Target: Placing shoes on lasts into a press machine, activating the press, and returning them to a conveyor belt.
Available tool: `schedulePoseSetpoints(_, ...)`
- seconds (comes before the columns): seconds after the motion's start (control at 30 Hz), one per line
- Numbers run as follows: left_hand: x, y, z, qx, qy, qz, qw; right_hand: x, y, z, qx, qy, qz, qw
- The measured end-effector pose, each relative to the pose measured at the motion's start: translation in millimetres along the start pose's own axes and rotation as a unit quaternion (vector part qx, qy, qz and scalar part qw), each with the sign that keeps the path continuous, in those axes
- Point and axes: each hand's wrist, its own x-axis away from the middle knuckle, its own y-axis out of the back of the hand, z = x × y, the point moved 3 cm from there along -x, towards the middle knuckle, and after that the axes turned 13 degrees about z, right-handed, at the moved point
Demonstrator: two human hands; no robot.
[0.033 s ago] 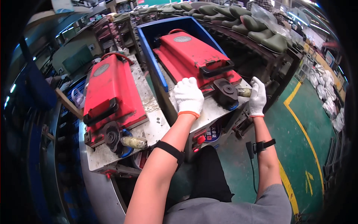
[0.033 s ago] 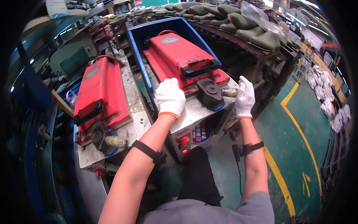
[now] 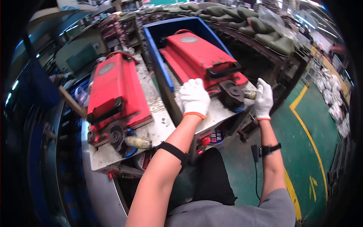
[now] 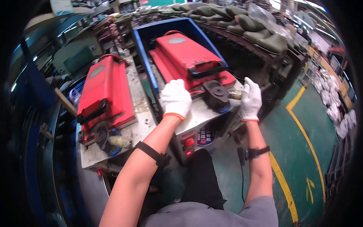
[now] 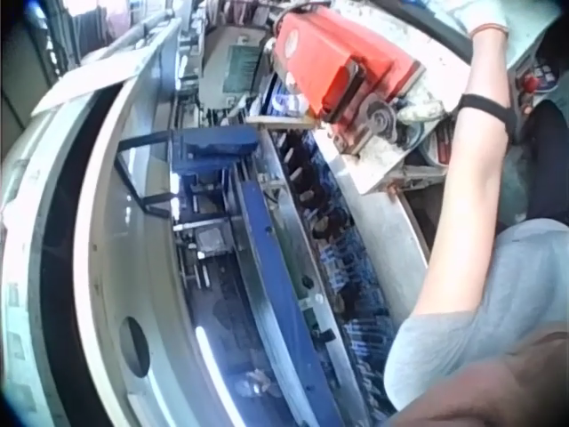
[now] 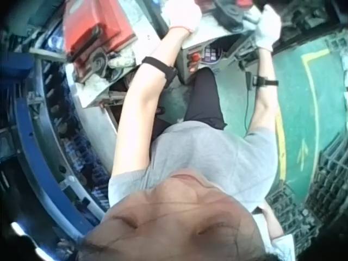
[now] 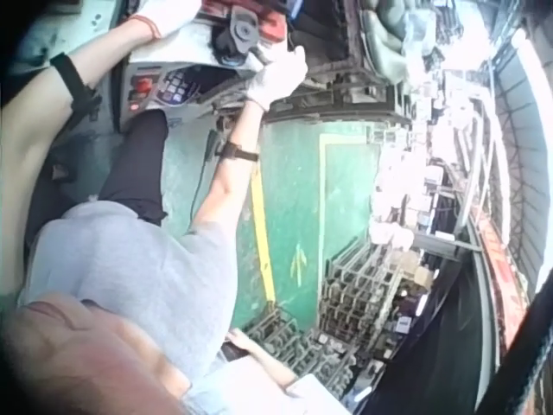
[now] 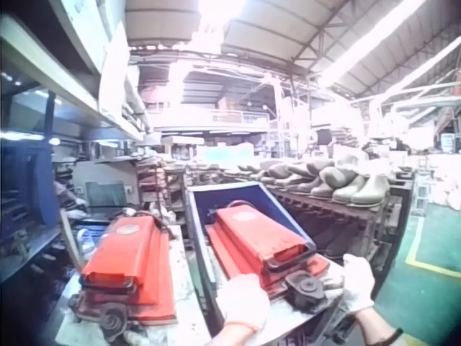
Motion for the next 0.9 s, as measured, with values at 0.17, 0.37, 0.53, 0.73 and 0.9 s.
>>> schedulePoseSetpoints(0.17,42,65,-2,0.122,-0.051,0.185,0.974,29,3,45,0.050,0.058,0.004,0.997)
schedulePoseSetpoints(0.37,95,225,89,0.078,-0.147,-0.064,0.984,81,-7,168,-0.164,0.204,0.091,0.961)
schedulePoseSetpoints(0.53,97,246,220,0.086,0.064,0.114,0.988,87,-50,275,-0.330,0.226,0.307,0.864)
schedulePoseSetpoints(0.73,56,219,230,0.077,0.134,0.455,0.877,97,-121,361,-0.217,0.181,0.590,0.757)
schedulePoseSetpoints(0.9,40,206,237,0.220,0.150,0.530,0.805,91,-123,366,-0.260,0.096,0.660,0.698)
